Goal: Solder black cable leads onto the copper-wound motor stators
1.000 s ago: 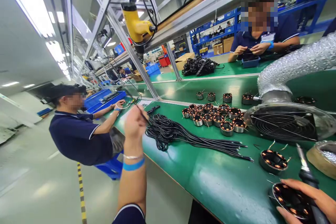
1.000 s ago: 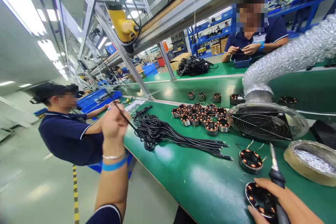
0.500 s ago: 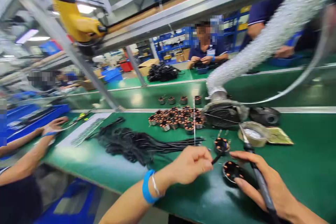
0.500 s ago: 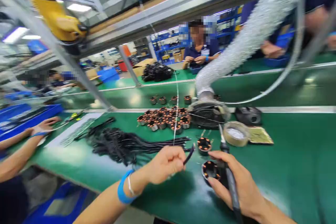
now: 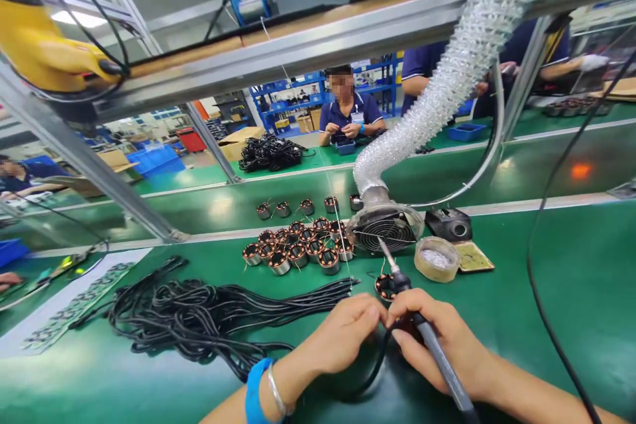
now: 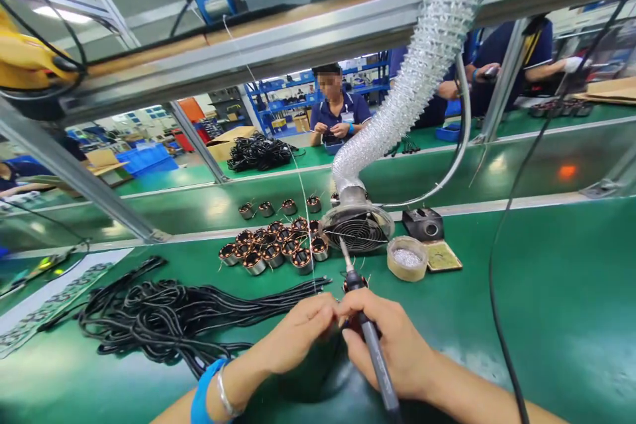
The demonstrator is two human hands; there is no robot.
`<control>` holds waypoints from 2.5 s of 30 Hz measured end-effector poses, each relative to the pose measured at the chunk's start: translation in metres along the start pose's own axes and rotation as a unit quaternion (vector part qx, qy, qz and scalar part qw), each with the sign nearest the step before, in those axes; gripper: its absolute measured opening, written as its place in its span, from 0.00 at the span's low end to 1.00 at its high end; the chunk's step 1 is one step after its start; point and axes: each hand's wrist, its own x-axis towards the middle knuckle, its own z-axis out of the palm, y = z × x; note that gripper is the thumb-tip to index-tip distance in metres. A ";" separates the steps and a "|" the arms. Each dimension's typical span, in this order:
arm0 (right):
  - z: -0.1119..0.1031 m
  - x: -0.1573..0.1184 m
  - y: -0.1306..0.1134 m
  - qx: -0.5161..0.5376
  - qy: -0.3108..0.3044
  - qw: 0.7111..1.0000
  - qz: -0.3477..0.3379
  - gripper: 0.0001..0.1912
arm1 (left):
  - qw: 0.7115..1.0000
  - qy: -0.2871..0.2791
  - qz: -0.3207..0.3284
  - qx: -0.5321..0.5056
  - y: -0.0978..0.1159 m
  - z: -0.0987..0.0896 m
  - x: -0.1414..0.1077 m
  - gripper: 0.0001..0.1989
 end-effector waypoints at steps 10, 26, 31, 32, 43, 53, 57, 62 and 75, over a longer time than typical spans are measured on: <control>0.018 -0.008 0.009 -0.047 0.106 0.992 0.045 0.18 | 0.981 0.000 -0.036 -0.192 -0.033 0.015 -0.002 0.25; 0.030 -0.016 0.017 0.001 0.133 0.986 0.104 0.13 | 0.959 0.022 -0.031 -0.281 -0.043 0.022 -0.003 0.21; 0.031 -0.018 0.013 -0.053 0.099 0.992 0.061 0.08 | 0.970 0.086 -0.072 -0.216 -0.029 0.016 -0.004 0.23; 0.029 -0.018 0.013 -0.071 0.098 0.991 0.050 0.08 | 0.975 0.085 -0.077 -0.190 -0.027 0.013 -0.005 0.24; 0.026 0.004 0.009 -0.146 0.033 0.980 -0.133 0.10 | 0.995 -0.008 -0.048 0.091 -0.012 0.014 -0.009 0.07; 0.010 -0.005 0.023 -0.099 0.009 0.994 0.041 0.07 | 0.972 0.049 -0.058 0.220 0.003 0.006 -0.011 0.06; 0.007 -0.003 0.023 -0.089 -0.014 0.995 0.043 0.08 | 0.981 0.038 -0.076 0.173 0.000 0.001 -0.009 0.06; 0.006 -0.003 0.026 -0.122 -0.033 0.991 -0.040 0.12 | 0.992 0.014 -0.090 0.086 -0.007 -0.001 -0.007 0.05; 0.013 -0.014 0.026 -0.132 -0.019 0.988 -0.075 0.18 | 0.994 0.017 -0.104 0.042 -0.006 -0.001 -0.008 0.05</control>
